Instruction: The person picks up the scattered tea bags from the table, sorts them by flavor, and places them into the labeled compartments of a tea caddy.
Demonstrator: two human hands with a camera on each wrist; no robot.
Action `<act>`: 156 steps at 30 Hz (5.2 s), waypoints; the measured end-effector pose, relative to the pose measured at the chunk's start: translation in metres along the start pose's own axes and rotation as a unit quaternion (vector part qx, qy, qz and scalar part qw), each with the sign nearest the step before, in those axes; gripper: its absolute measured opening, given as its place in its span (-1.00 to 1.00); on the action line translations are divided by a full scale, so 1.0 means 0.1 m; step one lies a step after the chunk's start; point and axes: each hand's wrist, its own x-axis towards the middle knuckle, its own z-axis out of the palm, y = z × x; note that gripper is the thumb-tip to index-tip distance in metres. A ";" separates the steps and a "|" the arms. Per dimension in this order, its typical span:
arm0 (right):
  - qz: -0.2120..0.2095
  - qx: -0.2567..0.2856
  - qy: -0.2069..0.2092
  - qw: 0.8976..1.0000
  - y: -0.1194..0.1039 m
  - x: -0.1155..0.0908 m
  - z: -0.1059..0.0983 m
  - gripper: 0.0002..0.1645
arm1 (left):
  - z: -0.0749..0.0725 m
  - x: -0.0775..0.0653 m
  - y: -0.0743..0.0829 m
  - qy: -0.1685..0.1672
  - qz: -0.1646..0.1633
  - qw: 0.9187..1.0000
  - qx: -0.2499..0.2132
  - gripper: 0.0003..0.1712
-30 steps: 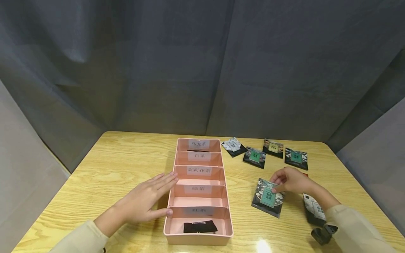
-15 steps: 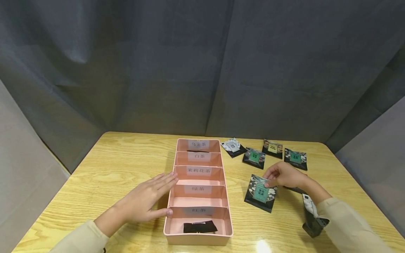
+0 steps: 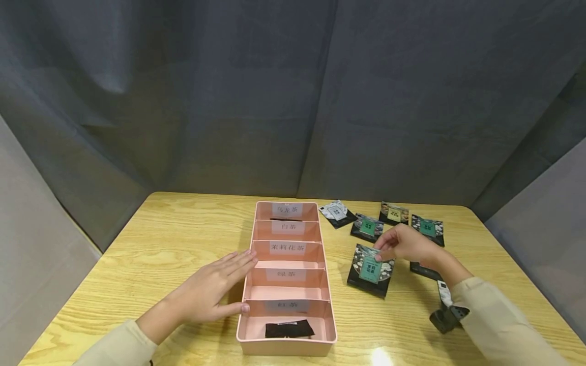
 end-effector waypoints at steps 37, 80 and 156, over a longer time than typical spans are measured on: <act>-0.119 -0.082 -0.013 0.989 -0.49 0.07 -0.27 -0.79 | 0.00 0.00 -0.01 -0.015 -0.004 1.000 -0.007 -0.05; -0.193 -0.154 0.002 0.969 -1.34 0.49 -0.10 -0.88 | -0.01 0.00 -0.02 -0.008 -0.004 1.000 -0.002 -0.03; -0.246 -0.219 0.032 0.944 -1.33 0.50 0.40 -0.86 | 0.03 -0.02 0.00 0.003 -0.007 1.000 0.001 -0.03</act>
